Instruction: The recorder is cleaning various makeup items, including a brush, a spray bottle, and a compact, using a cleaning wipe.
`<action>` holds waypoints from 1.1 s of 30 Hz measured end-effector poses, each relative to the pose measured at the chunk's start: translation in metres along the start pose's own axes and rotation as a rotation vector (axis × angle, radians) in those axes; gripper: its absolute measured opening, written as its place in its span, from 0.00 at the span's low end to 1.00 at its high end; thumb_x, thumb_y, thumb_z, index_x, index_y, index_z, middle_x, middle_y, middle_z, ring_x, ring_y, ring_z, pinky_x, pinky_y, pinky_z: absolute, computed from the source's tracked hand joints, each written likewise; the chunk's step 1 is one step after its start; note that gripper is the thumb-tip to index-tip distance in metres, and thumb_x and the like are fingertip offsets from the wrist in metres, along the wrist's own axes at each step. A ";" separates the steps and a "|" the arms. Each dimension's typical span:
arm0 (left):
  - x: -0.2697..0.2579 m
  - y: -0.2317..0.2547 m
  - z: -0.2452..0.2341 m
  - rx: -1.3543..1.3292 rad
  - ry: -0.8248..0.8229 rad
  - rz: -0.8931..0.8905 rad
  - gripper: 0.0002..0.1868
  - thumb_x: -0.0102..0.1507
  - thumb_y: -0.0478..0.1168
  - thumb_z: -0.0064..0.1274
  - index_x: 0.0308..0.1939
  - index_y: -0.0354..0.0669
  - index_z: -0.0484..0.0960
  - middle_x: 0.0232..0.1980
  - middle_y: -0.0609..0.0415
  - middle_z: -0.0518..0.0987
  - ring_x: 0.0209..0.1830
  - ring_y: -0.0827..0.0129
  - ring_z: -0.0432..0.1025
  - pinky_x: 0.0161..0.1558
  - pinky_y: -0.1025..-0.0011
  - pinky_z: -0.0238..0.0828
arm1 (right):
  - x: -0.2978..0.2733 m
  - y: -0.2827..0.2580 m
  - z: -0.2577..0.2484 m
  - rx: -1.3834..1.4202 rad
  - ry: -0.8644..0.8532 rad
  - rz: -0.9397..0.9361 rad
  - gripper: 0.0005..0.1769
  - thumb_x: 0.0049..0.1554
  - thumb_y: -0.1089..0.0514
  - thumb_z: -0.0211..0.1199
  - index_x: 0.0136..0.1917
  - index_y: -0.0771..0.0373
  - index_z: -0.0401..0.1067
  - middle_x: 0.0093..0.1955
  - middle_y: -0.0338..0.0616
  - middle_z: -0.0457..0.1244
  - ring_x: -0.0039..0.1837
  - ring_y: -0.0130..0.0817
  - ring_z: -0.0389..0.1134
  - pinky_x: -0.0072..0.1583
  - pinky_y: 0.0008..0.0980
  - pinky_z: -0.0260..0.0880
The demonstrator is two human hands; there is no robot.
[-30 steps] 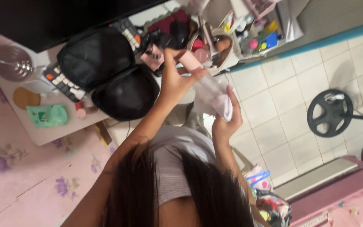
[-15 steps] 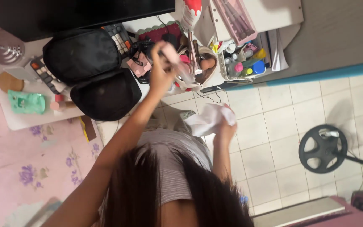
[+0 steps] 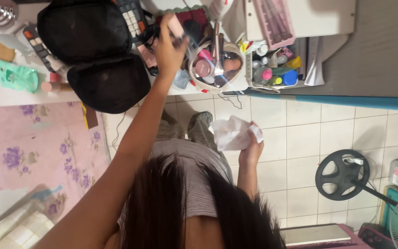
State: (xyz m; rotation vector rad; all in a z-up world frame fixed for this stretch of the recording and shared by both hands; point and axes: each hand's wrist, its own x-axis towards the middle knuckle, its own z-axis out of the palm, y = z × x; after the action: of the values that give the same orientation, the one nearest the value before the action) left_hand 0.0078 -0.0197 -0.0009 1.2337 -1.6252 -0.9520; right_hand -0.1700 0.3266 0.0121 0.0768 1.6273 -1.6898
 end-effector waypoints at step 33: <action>-0.104 -0.087 -0.167 -0.354 -0.913 -0.054 0.21 0.65 0.52 0.61 0.56 0.46 0.82 0.55 0.52 0.82 0.55 0.66 0.76 0.57 0.70 0.73 | -0.078 0.090 0.194 0.033 -0.286 0.222 0.28 0.68 0.46 0.47 0.73 0.69 0.59 0.72 0.50 0.60 0.72 0.43 0.61 0.72 0.44 0.61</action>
State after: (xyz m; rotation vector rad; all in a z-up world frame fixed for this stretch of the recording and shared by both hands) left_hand 0.2061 0.0504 -0.0438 0.6045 -1.9498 -1.9206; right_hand 0.0223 0.2046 0.0142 0.0287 1.3274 -1.4831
